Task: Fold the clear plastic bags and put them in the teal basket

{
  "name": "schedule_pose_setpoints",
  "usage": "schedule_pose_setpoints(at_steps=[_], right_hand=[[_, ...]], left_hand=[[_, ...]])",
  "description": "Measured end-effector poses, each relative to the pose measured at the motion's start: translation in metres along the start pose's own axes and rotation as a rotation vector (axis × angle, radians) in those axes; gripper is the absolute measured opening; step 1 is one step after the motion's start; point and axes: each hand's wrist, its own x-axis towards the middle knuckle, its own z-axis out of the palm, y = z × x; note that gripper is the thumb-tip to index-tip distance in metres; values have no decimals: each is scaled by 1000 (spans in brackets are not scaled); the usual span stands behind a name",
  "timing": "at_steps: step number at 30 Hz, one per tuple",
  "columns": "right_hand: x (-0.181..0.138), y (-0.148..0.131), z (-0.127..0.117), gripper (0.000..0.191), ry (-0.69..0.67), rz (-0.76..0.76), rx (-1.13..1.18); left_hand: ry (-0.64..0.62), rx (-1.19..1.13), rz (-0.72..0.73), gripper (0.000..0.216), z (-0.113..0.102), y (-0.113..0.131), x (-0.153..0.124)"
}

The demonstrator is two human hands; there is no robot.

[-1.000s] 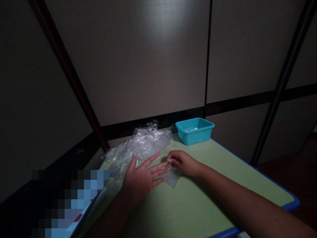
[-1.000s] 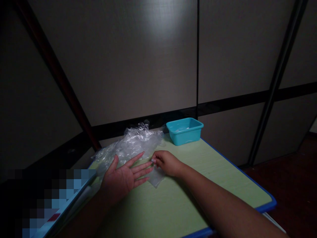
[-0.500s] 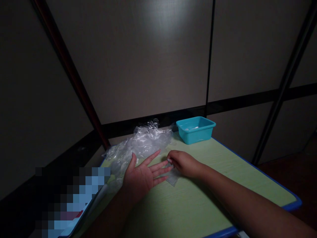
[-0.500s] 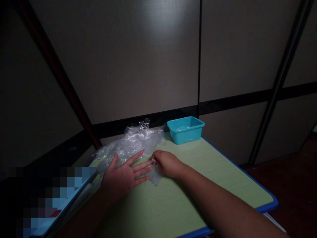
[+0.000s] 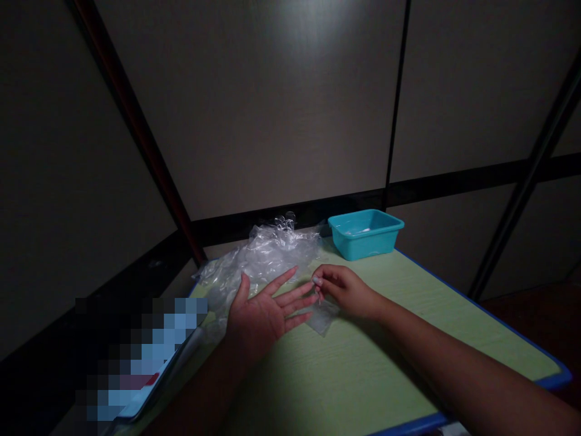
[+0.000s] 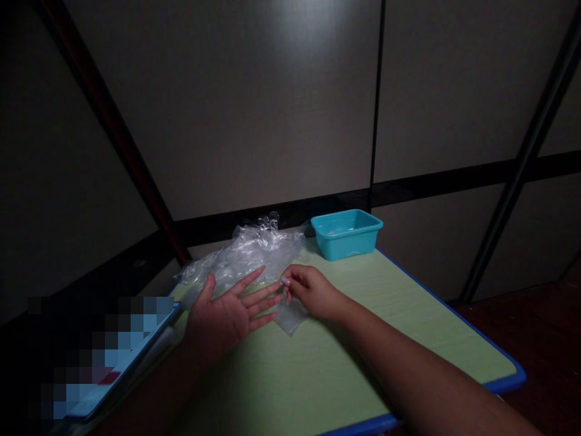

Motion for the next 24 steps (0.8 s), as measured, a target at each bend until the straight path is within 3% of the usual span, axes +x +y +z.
schedule_pose_setpoints(at_steps=[4, 17, 24], right_hand=[[1, -3, 0, 28, 2, 55, 255], [-1, -8, 0, 24, -27, 142, 582], [-5, -21, 5, 19, -44, 191, 753]], left_hand=[[2, -2, 2, 95, 1, 0, 0], [37, 3, 30, 94, 6, -2, -1], [34, -23, 16, 93, 20, -3, -3]])
